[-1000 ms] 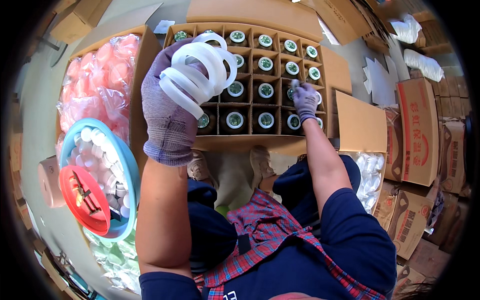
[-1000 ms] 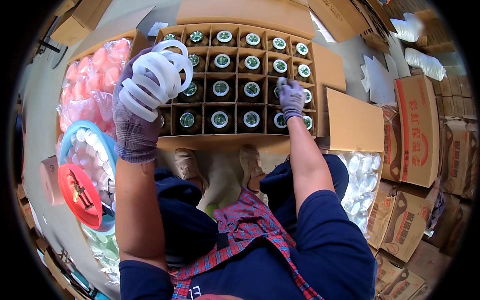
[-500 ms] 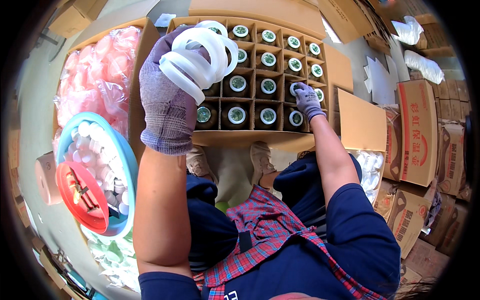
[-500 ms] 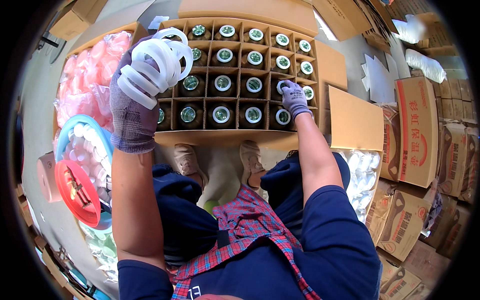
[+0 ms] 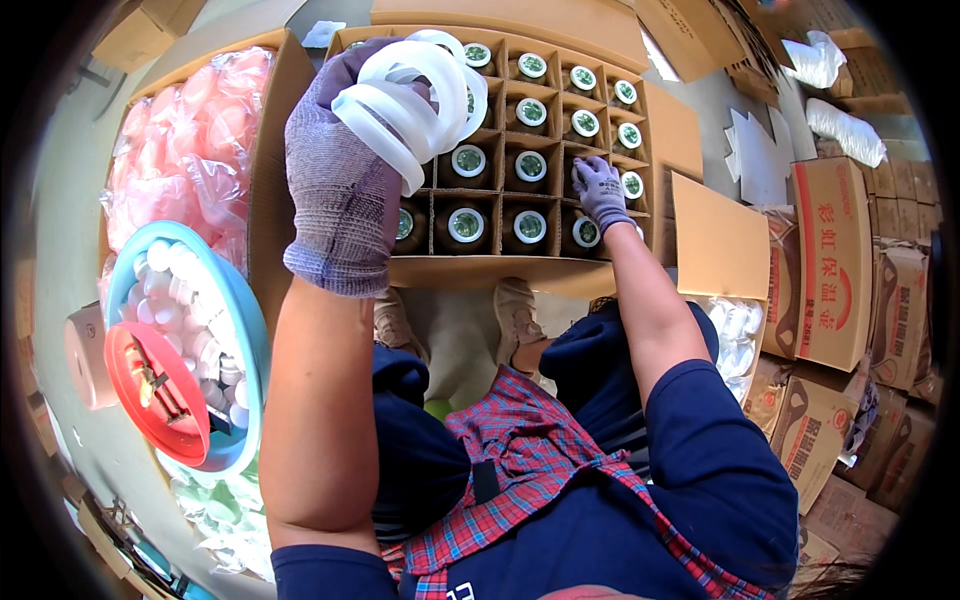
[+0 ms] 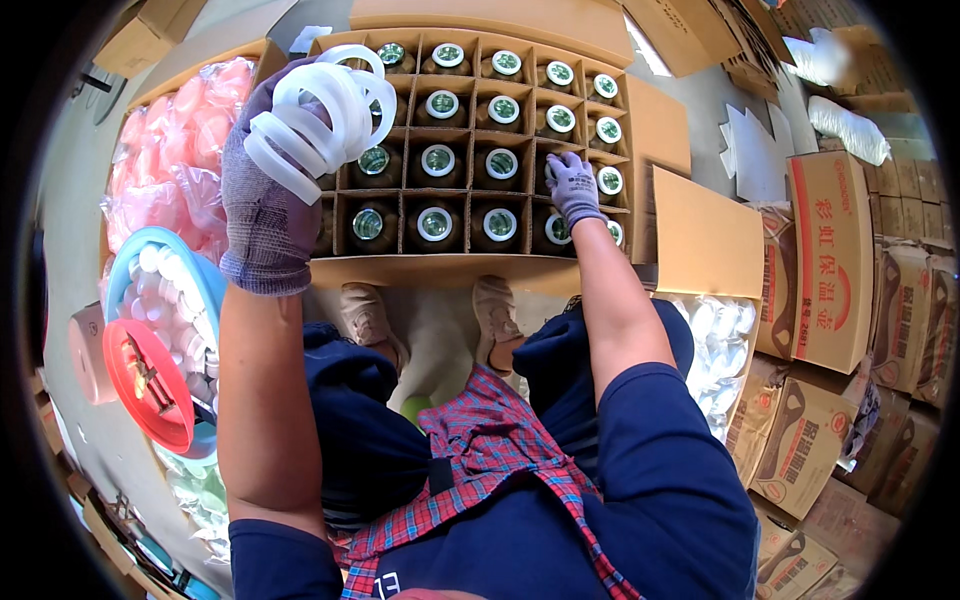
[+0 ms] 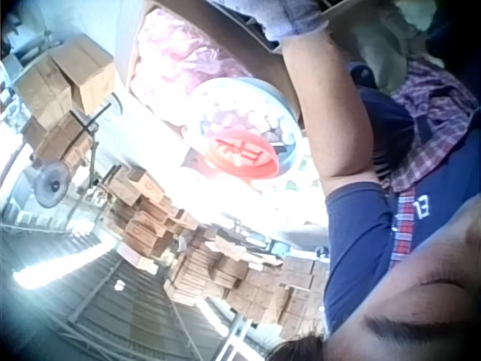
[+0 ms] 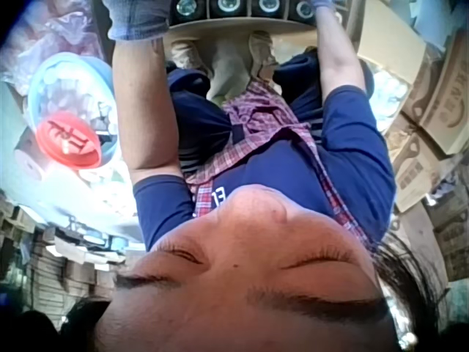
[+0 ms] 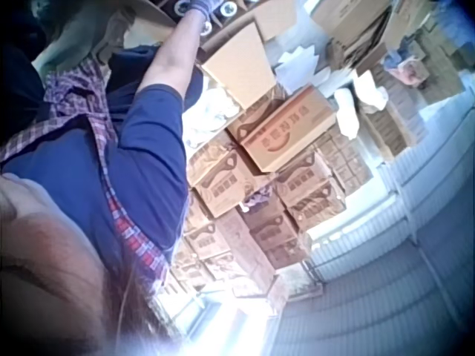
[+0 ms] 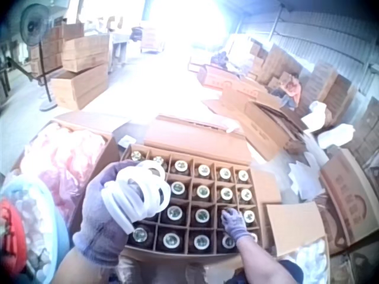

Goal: The person sits on the floor and assembles small glass jars by placing white plastic rings into the necks of the jars arranged in a cardboard box. They also handle a white plastic jug, inserting a small white component into its opening.

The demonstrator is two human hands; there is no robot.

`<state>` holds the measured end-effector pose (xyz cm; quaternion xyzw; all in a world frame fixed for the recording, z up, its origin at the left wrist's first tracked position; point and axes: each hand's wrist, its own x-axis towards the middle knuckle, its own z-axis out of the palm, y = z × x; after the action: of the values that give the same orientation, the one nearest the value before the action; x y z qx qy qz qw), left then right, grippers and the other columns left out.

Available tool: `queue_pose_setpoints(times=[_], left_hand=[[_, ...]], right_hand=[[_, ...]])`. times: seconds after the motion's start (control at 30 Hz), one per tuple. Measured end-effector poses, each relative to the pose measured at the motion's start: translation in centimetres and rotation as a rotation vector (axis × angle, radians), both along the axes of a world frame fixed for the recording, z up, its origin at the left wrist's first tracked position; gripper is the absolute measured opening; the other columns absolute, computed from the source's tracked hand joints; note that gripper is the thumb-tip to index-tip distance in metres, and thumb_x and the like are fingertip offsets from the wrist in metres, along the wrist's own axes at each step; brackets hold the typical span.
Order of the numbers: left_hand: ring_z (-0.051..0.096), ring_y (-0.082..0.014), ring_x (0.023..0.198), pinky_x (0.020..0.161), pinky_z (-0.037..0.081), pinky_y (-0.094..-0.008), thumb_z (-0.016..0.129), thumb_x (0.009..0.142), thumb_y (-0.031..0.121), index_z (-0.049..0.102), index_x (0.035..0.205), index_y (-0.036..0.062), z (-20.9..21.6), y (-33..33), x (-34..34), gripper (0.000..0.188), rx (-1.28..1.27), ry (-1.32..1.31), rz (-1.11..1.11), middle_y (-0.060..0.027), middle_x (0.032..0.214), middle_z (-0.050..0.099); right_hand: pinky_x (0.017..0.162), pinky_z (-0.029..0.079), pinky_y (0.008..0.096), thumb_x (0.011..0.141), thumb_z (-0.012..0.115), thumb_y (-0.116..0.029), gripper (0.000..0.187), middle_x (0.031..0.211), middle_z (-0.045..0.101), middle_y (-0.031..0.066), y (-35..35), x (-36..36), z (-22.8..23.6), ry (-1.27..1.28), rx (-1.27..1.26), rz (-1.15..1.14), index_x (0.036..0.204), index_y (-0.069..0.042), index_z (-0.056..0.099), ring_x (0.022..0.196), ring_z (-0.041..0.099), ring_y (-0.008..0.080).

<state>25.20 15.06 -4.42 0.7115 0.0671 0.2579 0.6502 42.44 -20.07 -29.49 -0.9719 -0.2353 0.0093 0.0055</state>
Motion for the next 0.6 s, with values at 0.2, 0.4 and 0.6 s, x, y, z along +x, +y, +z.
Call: queue_pose_setpoints(times=[0.2, 0.4, 0.6], left_hand=[[0.061, -0.0122, 0.094, 0.084, 0.048, -0.0248, 0.056, 0.091, 0.012, 0.057, 0.120, 0.0032, -0.9, 0.4, 0.8, 0.030, -0.275, -0.004, -0.118, -0.0046, 0.108, 0.063], [0.063, -0.0180, 0.092, 0.084, 0.050, -0.0267, 0.051, 0.089, 0.005, 0.057, 0.116, 0.0043, -3.5, 2.1, 0.9, 0.028, -0.472, -0.011, -0.442, -0.0078, 0.103, 0.065], [0.063, -0.0153, 0.091, 0.080, 0.052, -0.0255, 0.059, 0.082, 0.002, 0.054, 0.117, 0.0022, -3.2, 4.1, 0.0, 0.035, 0.159, -0.081, -0.358, -0.0058, 0.103, 0.064]], right_hand=[[0.098, 0.044, 0.0426, 0.075, 0.072, -0.019, 0.051, 0.124, 0.054, 0.0153, 0.5, 2.4, 1.4, 0.110, -0.043, -0.105, 0.125, -0.017, 0.057, 0.112, 0.053, 0.0354], [0.086, 0.049, 0.0273, 0.093, 0.059, -0.025, 0.039, 0.118, 0.062, 0.0098, 13.0, -2.4, 15.2, 0.961, 1.283, -0.122, 0.124, -0.001, 0.058, 0.093, 0.063, 0.0153], [0.083, 0.046, 0.0236, 0.091, 0.062, -0.016, 0.030, 0.103, 0.063, 0.0022, 19.9, -9.6, 22.1, 1.115, 1.525, 0.211, 0.116, 0.001, 0.061, 0.092, 0.057, 0.0083]])
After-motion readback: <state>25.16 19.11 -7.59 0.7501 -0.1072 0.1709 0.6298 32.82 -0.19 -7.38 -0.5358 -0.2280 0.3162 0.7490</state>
